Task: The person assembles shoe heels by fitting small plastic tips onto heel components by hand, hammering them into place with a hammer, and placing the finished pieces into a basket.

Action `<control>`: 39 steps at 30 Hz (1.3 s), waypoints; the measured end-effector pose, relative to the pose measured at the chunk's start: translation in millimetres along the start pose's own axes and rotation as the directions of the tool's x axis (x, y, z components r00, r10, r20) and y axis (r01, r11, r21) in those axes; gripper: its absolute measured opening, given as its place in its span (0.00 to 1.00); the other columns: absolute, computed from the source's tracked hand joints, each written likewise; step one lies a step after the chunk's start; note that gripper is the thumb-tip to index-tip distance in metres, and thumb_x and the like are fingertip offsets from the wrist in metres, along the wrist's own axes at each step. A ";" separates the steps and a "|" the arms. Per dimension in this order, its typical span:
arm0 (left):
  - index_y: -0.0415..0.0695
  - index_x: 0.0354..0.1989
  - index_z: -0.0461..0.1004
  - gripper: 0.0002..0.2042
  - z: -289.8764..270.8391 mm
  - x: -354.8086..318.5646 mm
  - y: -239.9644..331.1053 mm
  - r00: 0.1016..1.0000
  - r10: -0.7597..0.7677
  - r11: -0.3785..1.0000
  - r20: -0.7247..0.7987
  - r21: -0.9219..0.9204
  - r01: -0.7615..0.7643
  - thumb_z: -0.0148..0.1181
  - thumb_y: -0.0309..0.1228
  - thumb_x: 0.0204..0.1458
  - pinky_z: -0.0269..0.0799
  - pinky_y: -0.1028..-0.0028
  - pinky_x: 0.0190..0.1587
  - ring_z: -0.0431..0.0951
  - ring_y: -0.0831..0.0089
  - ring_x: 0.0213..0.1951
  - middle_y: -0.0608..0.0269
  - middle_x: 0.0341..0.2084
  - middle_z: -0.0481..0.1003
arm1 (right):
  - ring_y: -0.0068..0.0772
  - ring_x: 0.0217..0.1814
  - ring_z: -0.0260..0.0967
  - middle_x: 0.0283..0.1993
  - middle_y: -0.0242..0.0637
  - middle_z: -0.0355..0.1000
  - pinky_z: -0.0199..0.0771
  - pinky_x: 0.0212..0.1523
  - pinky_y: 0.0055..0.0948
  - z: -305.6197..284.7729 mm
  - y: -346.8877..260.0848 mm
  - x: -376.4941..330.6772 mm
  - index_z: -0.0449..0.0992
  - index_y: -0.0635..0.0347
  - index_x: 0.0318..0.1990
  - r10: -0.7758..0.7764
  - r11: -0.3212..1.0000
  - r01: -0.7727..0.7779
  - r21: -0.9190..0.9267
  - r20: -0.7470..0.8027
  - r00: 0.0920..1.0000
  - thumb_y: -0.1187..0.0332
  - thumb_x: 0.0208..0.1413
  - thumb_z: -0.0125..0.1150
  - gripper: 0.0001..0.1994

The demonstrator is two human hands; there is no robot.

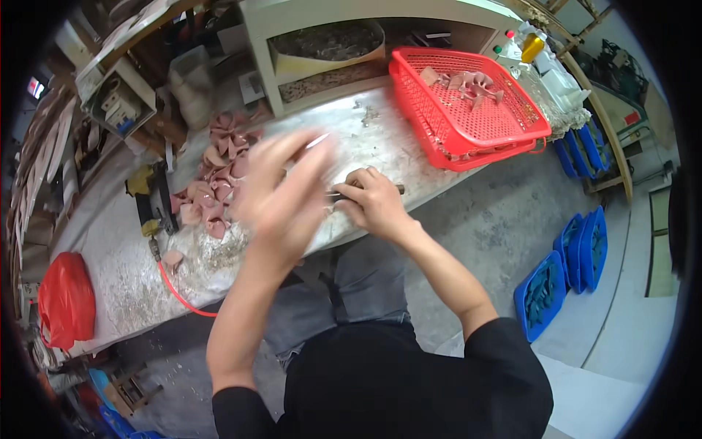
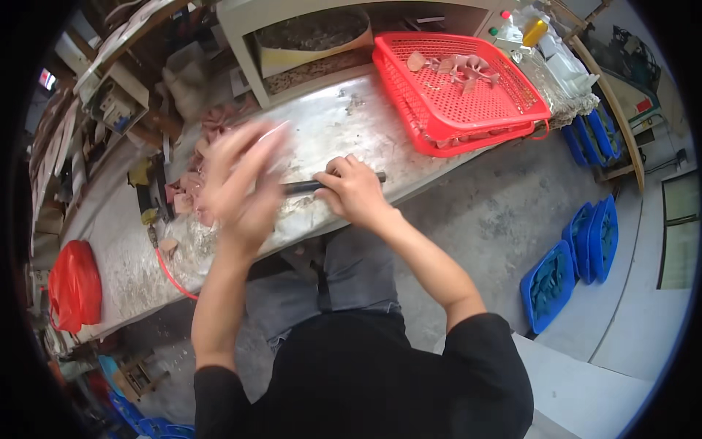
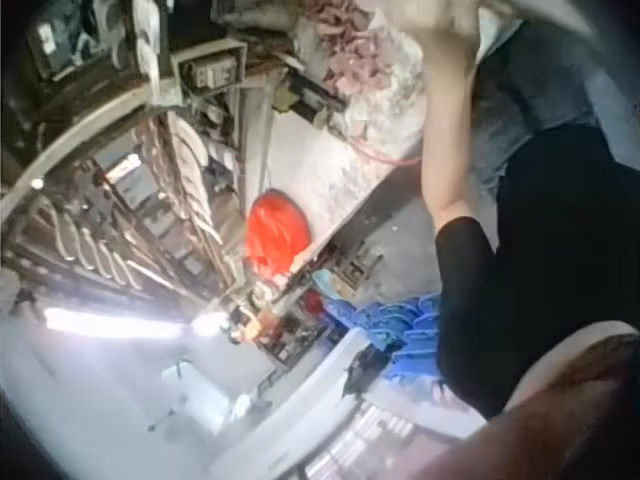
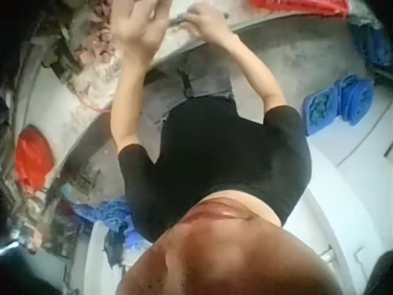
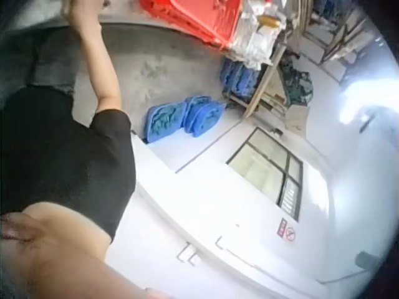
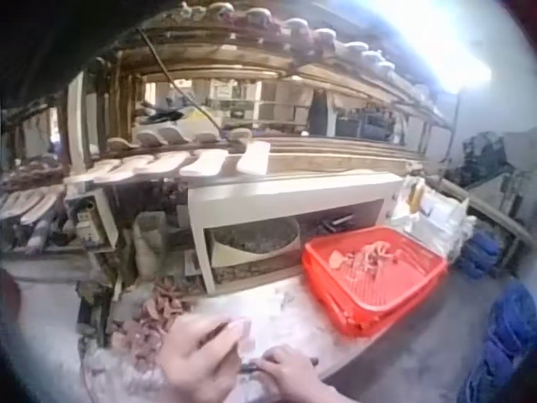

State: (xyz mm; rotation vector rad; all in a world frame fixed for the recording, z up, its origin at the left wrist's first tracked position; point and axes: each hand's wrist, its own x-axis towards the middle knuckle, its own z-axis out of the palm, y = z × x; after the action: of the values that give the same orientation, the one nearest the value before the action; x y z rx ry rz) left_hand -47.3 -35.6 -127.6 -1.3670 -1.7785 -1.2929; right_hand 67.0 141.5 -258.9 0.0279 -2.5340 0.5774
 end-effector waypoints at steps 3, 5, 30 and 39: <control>0.41 0.45 0.87 0.11 140.1 69.1 3.6 0.996 0.036 0.968 -0.079 -0.246 -0.054 0.73 0.28 0.54 0.80 0.62 0.49 0.84 0.55 0.45 0.54 0.44 0.86 | 0.51 0.49 0.74 0.46 0.41 0.76 0.77 0.48 0.43 6.5 2.4 1.9 0.86 0.55 0.42 0.023 0.999 -0.022 0.030 -0.022 1.000 0.68 0.50 0.76 0.11; 0.40 0.45 0.87 0.11 184.7 95.1 4.3 0.997 -0.039 0.982 0.071 -0.182 0.051 0.73 0.30 0.54 0.80 0.61 0.50 0.84 0.52 0.45 0.51 0.43 0.86 | 0.46 0.62 0.71 0.57 0.48 0.75 0.72 0.61 0.46 4.5 5.6 16.6 0.74 0.63 0.57 0.234 0.939 -0.213 0.270 -0.049 0.971 0.70 0.56 0.73 0.22; 0.44 0.39 0.83 0.05 -1.9 -79.6 -142.4 0.923 -0.300 0.856 0.239 0.494 0.151 0.69 0.26 0.55 0.69 0.56 0.48 0.79 0.56 0.43 0.60 0.36 0.81 | 0.29 0.47 0.80 0.52 0.42 0.81 0.83 0.42 0.28 -40.7 32.1 51.8 0.78 0.66 0.60 0.363 0.051 -0.319 0.946 0.280 0.889 0.72 0.70 0.65 0.15; 0.38 0.38 0.80 0.05 14.1 -64.6 -148.8 0.942 -0.280 0.919 0.185 0.336 0.207 0.67 0.25 0.56 0.75 0.53 0.48 0.80 0.49 0.42 0.50 0.37 0.82 | 0.28 0.35 0.79 0.44 0.41 0.81 0.83 0.32 0.29 -61.3 -39.9 47.9 0.78 0.63 0.53 -0.008 -0.247 -0.343 0.907 0.352 0.936 0.64 0.66 0.72 0.16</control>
State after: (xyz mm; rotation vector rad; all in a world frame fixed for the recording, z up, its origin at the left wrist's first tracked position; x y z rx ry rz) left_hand -162.7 -52.5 -241.2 -1.1790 -2.2639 -0.9412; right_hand 62.0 134.8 -171.9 0.3365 -1.3420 2.7805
